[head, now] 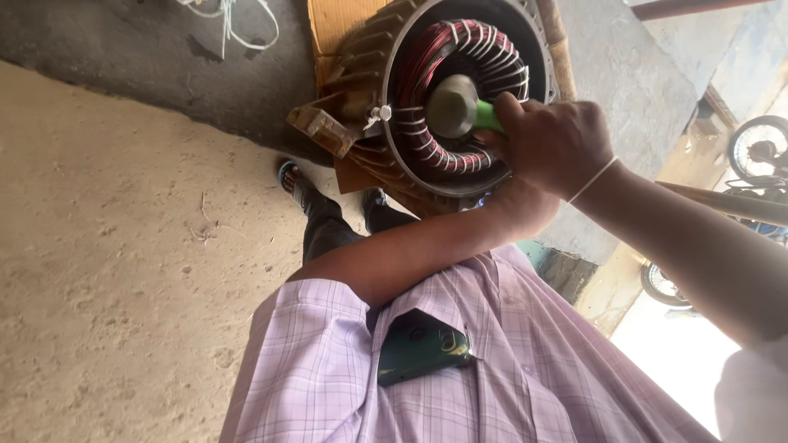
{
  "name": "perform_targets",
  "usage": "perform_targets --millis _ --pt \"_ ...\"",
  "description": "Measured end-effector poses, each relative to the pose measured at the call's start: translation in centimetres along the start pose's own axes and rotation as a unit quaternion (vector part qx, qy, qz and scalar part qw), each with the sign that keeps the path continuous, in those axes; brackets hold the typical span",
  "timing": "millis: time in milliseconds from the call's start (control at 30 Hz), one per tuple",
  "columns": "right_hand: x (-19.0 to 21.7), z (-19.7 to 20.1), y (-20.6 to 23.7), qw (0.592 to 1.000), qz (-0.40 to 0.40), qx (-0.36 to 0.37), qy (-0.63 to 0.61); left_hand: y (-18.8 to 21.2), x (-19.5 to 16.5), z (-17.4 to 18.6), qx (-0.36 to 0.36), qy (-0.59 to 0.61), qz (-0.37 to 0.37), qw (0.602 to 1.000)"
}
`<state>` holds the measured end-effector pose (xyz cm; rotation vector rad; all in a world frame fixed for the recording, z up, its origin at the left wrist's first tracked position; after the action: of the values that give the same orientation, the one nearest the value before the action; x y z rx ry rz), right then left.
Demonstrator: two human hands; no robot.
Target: The person secures the copper wire coils inside an electric motor stator housing, tying them with white cord and pressing the windings into place. They use a mallet to tap the coils and a long metal rod to adjust the windings while working around the stator on a low workbench.
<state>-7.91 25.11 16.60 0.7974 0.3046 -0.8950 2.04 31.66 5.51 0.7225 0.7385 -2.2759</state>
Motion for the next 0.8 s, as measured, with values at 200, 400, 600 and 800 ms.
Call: perform_targets --millis 200,400,600,800 --pt "0.0 -0.6 0.6 0.999 -0.012 -0.039 0.011 -1.1 0.4 -0.5 -0.084 0.069 0.012 0.994" --pt "-1.3 4.2 0.9 0.996 0.025 -0.046 0.073 -1.0 1.8 0.0 -0.017 0.266 0.145 0.953" --pt "-3.9 14.4 5.3 0.916 0.06 -0.316 -0.238 -1.8 1.7 -0.4 0.002 0.191 0.19 0.963" --pt "-3.3 4.8 4.8 0.995 0.024 -0.075 -0.06 -1.7 2.0 -1.9 0.099 0.124 0.127 0.979"
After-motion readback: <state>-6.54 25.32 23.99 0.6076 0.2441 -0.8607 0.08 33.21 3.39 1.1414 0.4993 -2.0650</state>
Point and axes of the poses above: each hand's wrist, its own y-axis away from the middle knuckle, its own z-axis out of the back of the hand, x = y × z, the point moved 4 cm from there along -y, towards the middle knuckle, and after that the axes turned 6 degrees about y, right-handed, at the moved point
